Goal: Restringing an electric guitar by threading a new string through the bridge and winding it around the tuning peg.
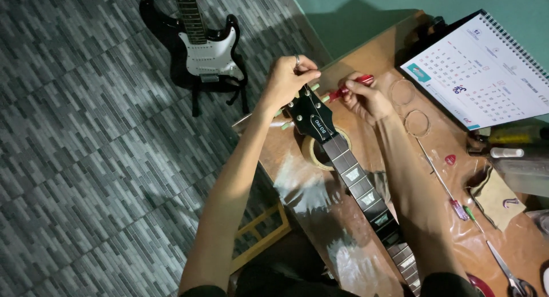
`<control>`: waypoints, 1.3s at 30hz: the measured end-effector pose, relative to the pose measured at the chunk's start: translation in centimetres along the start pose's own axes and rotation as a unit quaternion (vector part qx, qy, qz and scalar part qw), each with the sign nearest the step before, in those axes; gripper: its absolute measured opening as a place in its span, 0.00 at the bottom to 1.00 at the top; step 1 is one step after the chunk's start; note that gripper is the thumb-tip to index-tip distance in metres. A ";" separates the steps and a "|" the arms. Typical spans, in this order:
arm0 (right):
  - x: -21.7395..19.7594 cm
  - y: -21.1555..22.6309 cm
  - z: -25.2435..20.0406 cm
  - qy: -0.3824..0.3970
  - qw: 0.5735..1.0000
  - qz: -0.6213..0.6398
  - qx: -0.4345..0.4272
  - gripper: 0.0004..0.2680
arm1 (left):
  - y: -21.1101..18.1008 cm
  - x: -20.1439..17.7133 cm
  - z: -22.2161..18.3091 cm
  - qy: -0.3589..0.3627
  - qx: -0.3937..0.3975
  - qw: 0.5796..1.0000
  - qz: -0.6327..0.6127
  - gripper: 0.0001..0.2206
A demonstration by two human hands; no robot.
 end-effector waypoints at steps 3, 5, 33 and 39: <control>-2.4 -0.7 1.3 0.058 0.998 0.004 0.004 0.05 | -0.8 -0.3 -0.2 0.007 -0.006 1.000 0.010 0.07; 0.3 -0.3 0.7 0.097 0.995 -0.009 0.003 0.05 | -1.2 -0.2 -0.2 0.003 -0.009 1.000 0.012 0.07; 0.2 2.7 -2.1 -0.091 0.918 -0.351 0.158 0.17 | -0.6 -0.3 0.3 0.043 0.025 0.992 -0.117 0.09; 7.1 3.1 -1.4 -0.089 0.887 -0.444 0.092 0.14 | -0.8 -0.3 0.0 0.060 0.025 0.986 -0.151 0.08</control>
Point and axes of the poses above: each hand's wrist, its own z-axis towards the middle knuckle, its own x-axis out of the palm, y = z × x, the point moved 10 cm from there along z, towards the middle knuckle, and after that the axes turned 5 degrees about x, right-handed, at the moved point
